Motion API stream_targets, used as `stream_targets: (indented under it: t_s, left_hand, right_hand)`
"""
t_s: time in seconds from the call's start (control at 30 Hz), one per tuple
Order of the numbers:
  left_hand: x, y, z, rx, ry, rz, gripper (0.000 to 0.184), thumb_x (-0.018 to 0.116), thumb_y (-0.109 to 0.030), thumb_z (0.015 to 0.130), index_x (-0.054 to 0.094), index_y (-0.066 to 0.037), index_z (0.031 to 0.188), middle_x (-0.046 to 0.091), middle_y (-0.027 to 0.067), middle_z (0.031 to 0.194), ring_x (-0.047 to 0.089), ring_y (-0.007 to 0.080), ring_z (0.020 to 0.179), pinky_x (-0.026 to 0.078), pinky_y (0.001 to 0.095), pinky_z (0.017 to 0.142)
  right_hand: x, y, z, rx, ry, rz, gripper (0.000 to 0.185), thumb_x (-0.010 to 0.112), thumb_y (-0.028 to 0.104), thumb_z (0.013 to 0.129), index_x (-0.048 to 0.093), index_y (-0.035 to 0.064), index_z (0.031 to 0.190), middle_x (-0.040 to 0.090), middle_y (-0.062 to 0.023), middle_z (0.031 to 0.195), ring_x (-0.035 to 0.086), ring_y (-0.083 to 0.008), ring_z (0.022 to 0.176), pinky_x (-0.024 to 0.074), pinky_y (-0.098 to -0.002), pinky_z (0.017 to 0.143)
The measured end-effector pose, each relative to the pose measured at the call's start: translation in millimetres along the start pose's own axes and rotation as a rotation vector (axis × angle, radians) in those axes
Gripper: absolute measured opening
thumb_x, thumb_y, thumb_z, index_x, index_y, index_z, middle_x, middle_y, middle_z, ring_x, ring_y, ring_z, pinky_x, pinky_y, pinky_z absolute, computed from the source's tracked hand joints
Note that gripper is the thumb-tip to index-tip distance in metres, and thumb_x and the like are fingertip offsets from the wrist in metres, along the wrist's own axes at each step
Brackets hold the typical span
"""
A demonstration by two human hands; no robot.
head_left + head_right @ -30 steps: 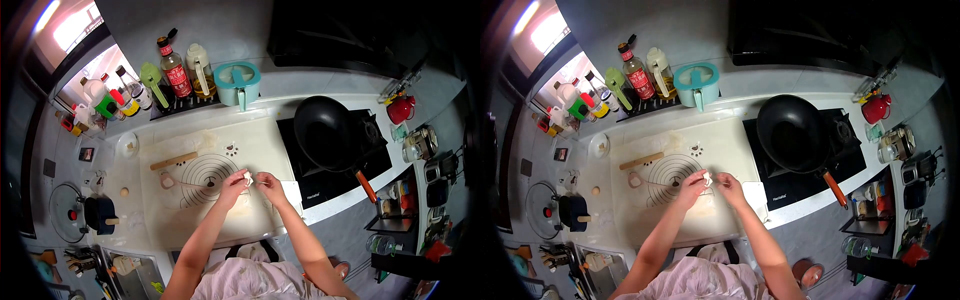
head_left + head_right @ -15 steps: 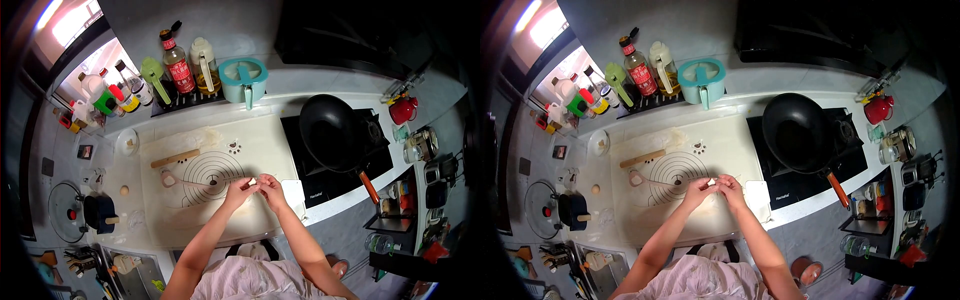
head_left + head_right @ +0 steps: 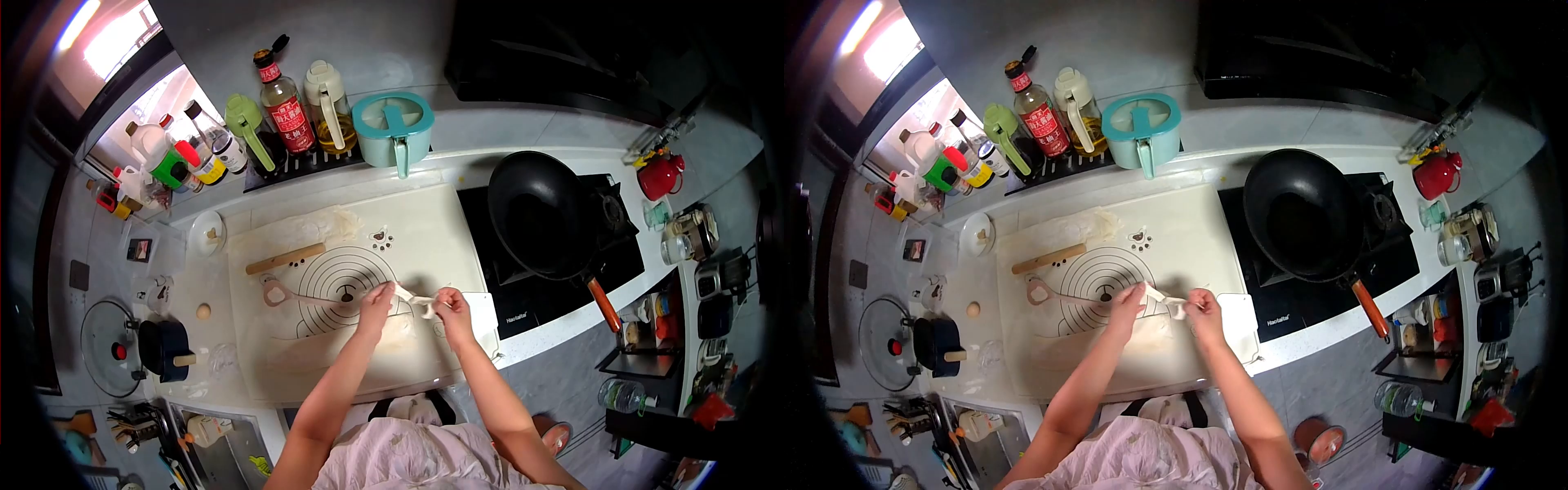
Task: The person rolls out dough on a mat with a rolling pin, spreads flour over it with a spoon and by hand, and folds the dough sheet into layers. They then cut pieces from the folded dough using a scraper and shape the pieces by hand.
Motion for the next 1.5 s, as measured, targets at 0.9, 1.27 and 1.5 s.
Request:
stream_targets:
  t_s: [0.9,1.27,1.5]
  left_hand:
    - [8,46,83,0.367,-0.217,0.632,0.013,0.066,-0.011,0.083,0.066,-0.009,0.095,0.064,0.0075,0.097,0.061,0.022,0.089,0.049,0.0337,0.08]
    - [30,6,108,0.374,0.339,0.958,0.012,0.071,-0.012,0.082,0.063,-0.006,0.09,0.066,0.0092,0.082,0.063,0.0175,0.077,0.05,0.0303,0.075]
    - [13,10,55,0.236,0.531,0.342,0.01,0.066,-0.008,0.088,0.059,-0.003,0.094,0.061,0.0009,0.086,0.056,0.0081,0.083,0.047,0.0249,0.075]
  right_hand:
    - [-94,-35,15,-0.065,-0.045,-0.436,0.017,0.057,-0.004,0.086,0.059,-0.0009,0.103,0.063,-0.0032,0.095,0.061,-0.0112,0.089,0.0468,-0.0232,0.084]
    - [-34,-16,15,0.292,-0.042,-0.032,0.012,0.056,0.003,0.091,0.058,0.0025,0.103,0.066,-0.0086,0.095,0.062,-0.0144,0.082,0.05,-0.0249,0.077]
    - [0,-28,46,0.538,-0.059,0.481,0.019,0.064,0.01,0.089,0.056,0.0096,0.106,0.059,-0.0002,0.076,0.057,-0.0109,0.062,0.0532,-0.0252,0.065]
Point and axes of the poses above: each hand's wrist, its own z-axis towards the middle knuckle, its own x-axis out of the palm, y = z × x, the point moved 1 cm from there along z, towards the middle knuckle
